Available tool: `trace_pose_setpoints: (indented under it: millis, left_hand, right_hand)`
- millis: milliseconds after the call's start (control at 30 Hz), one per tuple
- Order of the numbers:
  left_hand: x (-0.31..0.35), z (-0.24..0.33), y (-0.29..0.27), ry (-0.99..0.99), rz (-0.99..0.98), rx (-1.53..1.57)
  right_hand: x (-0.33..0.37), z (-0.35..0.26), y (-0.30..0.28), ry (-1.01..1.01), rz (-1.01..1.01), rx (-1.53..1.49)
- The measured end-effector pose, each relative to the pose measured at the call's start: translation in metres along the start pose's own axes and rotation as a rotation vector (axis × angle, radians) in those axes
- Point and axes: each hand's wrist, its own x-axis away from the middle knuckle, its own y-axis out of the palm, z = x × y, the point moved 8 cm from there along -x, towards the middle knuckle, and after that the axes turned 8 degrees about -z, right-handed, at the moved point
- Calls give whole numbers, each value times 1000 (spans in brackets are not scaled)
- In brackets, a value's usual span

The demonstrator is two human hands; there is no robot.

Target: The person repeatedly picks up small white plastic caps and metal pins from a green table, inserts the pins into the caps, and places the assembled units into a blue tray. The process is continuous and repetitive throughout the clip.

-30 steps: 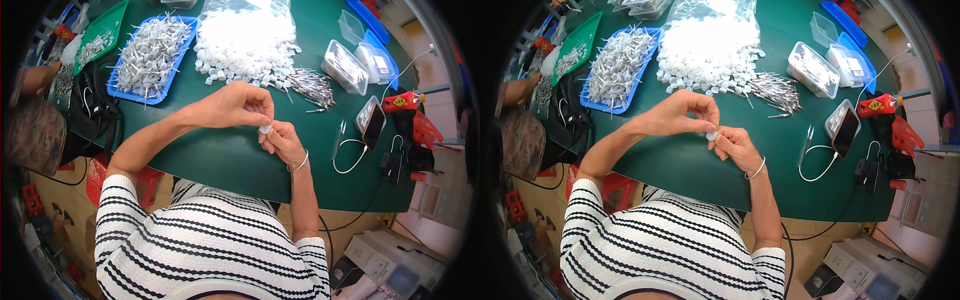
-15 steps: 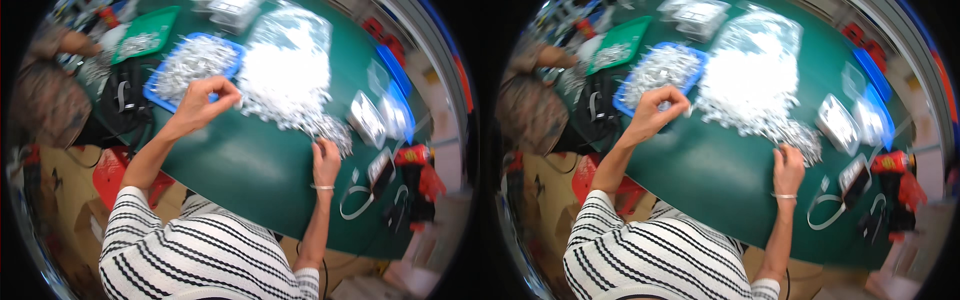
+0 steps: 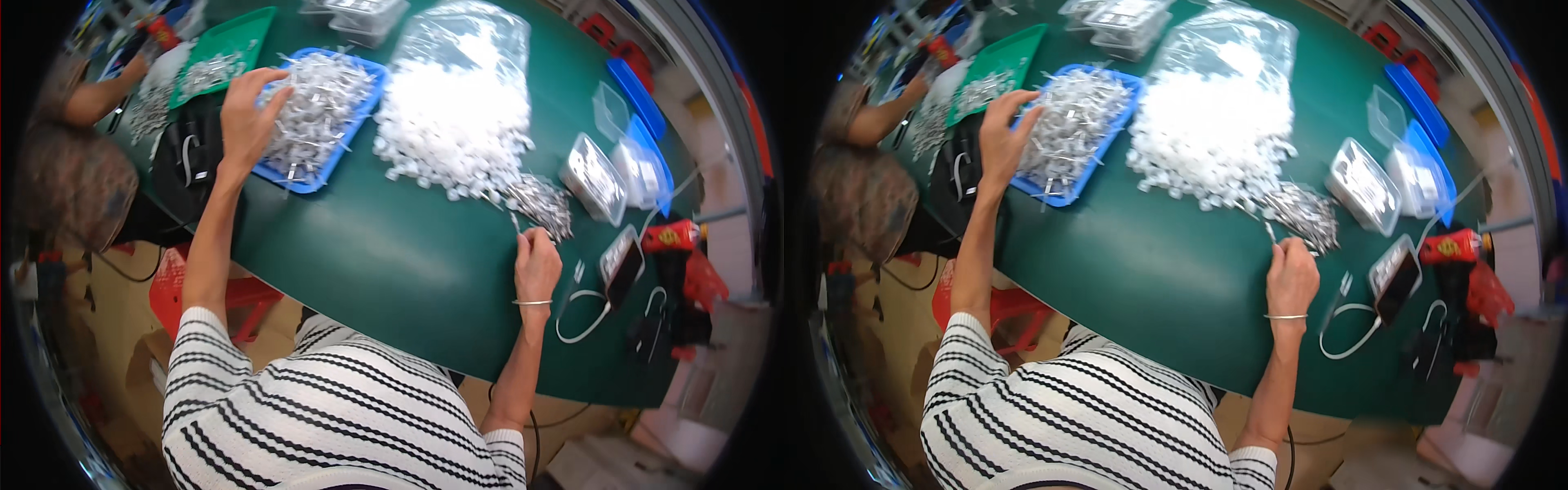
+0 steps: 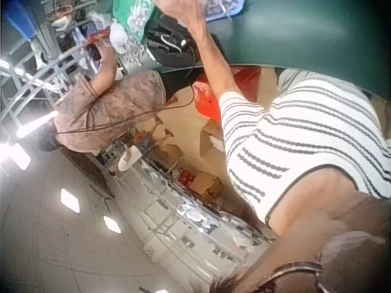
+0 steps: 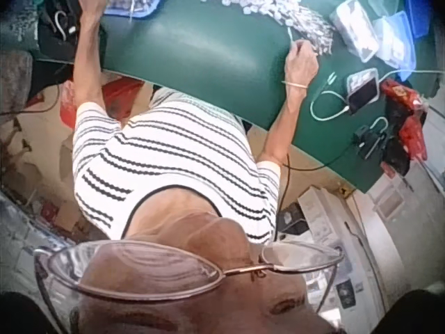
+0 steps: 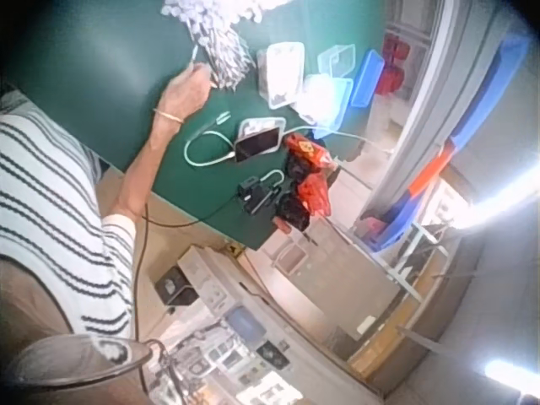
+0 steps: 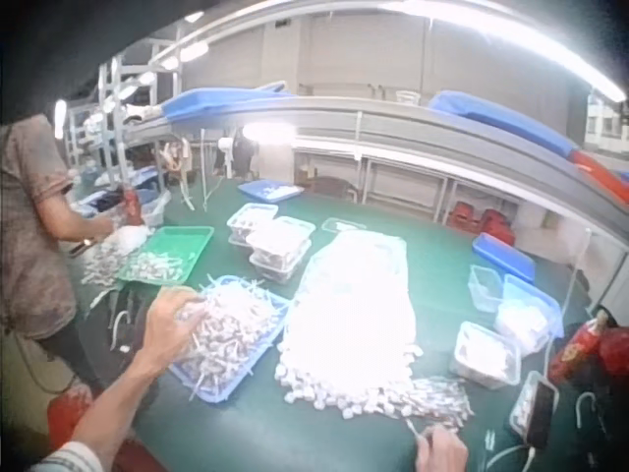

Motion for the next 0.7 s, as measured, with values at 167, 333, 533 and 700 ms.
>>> trace_pose_setpoints:
  millis: [167, 333, 533, 700]
  left_hand:
    - [44, 125, 58, 73, -357, 635]
    - [60, 200, 109, 77, -674, 951]
    - [76, 202, 142, -159, -1051, 979]
    - [92, 198, 157, -279, -1148, 1201]
  right_hand:
    - [20, -29, 0, -32, -113, -471]
    - [29, -52, -10, -121, -116, -474]
    - [40, -66, -24, -251, -22, -307]
    - [44, -70, -27, -304, 11, -228]
